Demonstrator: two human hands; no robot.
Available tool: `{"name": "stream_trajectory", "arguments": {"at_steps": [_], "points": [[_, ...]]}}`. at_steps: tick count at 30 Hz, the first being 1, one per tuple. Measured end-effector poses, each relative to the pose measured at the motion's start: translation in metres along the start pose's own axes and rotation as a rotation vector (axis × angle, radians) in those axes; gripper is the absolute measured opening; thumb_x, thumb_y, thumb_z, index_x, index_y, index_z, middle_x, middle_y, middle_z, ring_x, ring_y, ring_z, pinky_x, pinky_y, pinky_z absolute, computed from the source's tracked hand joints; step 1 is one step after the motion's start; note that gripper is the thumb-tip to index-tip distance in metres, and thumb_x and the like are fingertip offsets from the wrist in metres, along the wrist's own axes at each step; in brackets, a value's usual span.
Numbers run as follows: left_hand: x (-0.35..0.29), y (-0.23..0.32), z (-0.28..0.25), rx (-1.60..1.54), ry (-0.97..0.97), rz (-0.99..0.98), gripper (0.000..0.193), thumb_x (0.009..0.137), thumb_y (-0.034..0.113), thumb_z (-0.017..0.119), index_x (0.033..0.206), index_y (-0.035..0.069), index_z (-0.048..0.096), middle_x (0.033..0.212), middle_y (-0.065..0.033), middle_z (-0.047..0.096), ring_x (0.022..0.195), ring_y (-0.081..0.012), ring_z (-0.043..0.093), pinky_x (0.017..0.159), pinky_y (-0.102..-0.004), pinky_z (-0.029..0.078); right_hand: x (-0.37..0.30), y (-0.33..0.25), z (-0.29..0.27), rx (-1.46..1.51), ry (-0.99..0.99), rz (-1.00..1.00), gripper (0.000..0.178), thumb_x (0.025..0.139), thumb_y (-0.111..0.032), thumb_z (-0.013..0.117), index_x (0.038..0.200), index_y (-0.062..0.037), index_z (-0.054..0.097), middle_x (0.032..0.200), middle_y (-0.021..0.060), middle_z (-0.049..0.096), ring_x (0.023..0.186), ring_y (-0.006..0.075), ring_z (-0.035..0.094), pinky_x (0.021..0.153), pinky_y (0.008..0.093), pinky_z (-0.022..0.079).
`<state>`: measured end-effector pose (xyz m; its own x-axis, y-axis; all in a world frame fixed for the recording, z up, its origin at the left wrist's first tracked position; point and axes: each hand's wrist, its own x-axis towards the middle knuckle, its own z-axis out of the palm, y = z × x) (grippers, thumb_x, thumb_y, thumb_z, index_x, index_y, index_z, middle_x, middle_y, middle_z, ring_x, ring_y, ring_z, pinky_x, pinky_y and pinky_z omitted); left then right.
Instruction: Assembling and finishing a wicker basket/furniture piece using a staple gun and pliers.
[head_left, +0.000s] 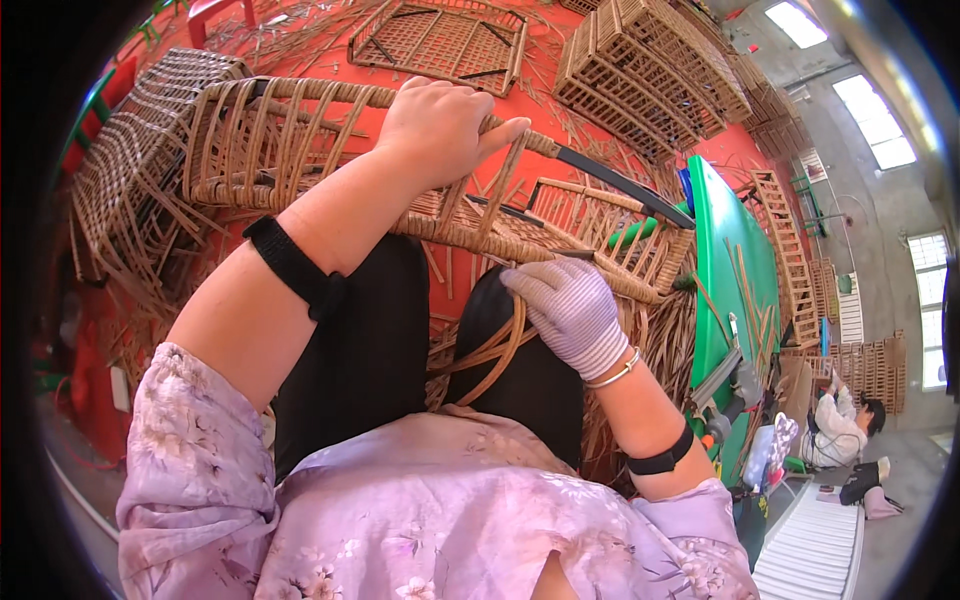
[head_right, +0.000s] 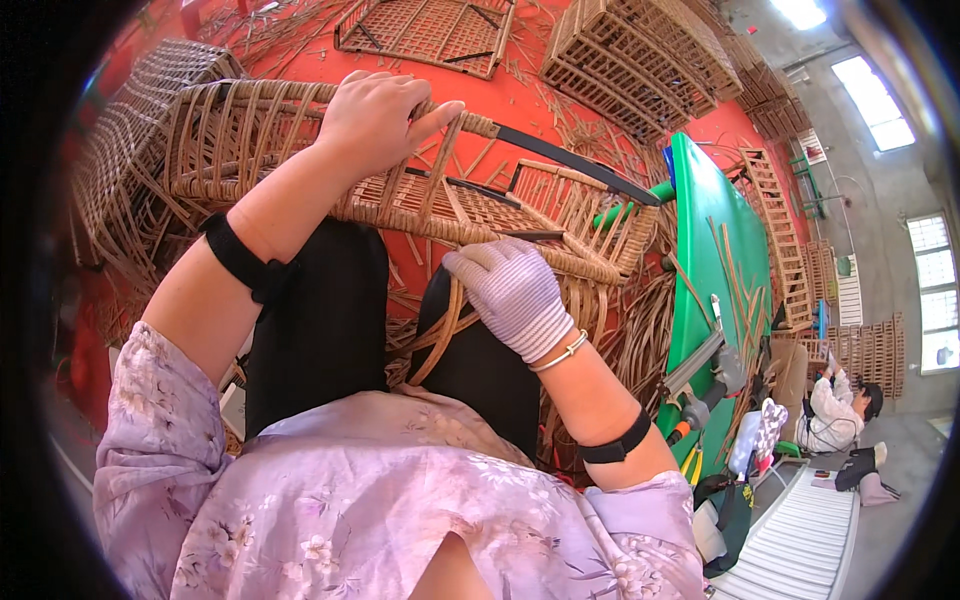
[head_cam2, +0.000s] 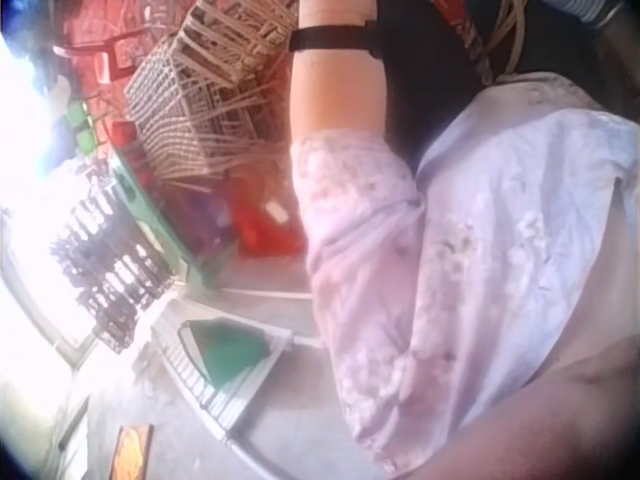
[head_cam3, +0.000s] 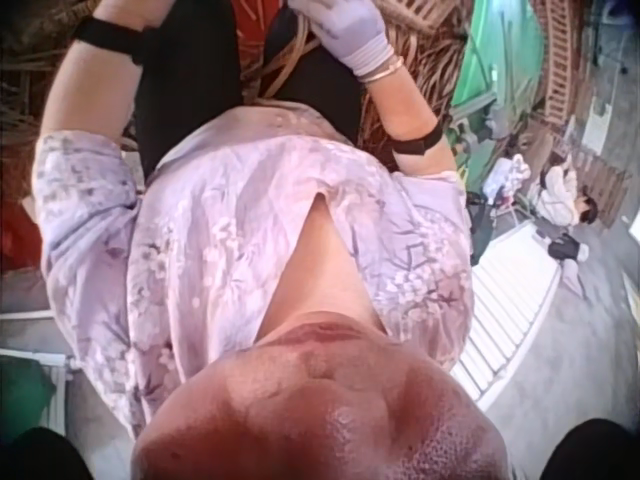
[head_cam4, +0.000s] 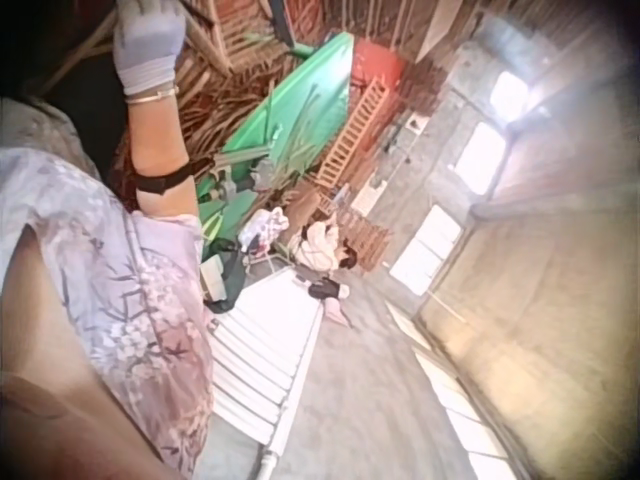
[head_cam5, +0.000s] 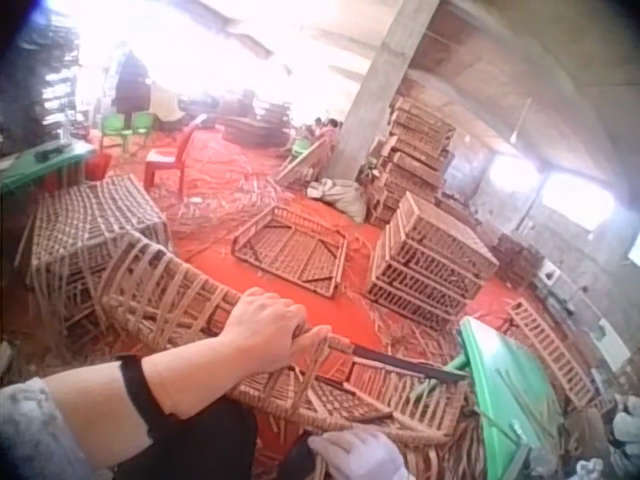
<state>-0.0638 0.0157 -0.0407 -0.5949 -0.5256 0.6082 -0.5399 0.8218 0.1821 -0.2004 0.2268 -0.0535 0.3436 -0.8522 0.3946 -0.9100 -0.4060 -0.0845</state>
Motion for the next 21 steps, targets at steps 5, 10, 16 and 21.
{"name": "stream_trajectory", "arguments": {"at_steps": [5,10,16,21], "points": [[0.0,0.002,-0.004,-0.002,-0.042,-0.017,0.05,0.092,0.053,0.05,0.071,0.009,0.06,0.072,-0.0062,0.063,0.078,-0.0274,0.063,0.082,-0.0425,0.044,0.001,-0.002,0.004,0.01,-0.022,-0.066,0.026,0.075,-0.006,0.063,0.1,-0.009,0.069,0.094,0.0077,0.066,0.084,0.0283,0.065,0.079,0.0394,0.051],[0.004,0.006,-0.007,-0.022,-0.041,-0.022,0.049,0.092,0.052,0.05,0.072,0.009,0.06,0.073,-0.0064,0.064,0.081,-0.0271,0.063,0.083,-0.0428,0.044,0.004,-0.006,0.008,-0.008,-0.065,-0.055,0.028,0.074,-0.007,0.063,0.102,-0.0089,0.066,0.095,0.0075,0.065,0.085,0.0277,0.064,0.079,0.0388,0.05],[-0.001,0.0,-0.006,-0.015,-0.056,-0.029,0.049,0.092,0.052,0.051,0.073,0.008,0.06,0.074,-0.0068,0.064,0.083,-0.0274,0.063,0.084,-0.0431,0.044,0.016,-0.014,0.002,-0.006,-0.063,-0.065,0.022,0.073,-0.009,0.061,0.095,-0.0108,0.061,0.09,0.0051,0.06,0.081,0.0246,0.062,0.074,0.0352,0.05],[-0.001,0.001,-0.006,-0.002,-0.031,-0.019,0.048,0.092,0.051,0.051,0.073,0.008,0.06,0.074,-0.0069,0.064,0.084,-0.0272,0.064,0.085,-0.043,0.044,0.018,0.012,-0.018,0.126,0.145,0.018,0.024,0.072,-0.005,0.065,0.095,-0.0082,0.069,0.087,0.0103,0.069,0.074,0.0299,0.066,0.065,0.0388,0.053]]}}
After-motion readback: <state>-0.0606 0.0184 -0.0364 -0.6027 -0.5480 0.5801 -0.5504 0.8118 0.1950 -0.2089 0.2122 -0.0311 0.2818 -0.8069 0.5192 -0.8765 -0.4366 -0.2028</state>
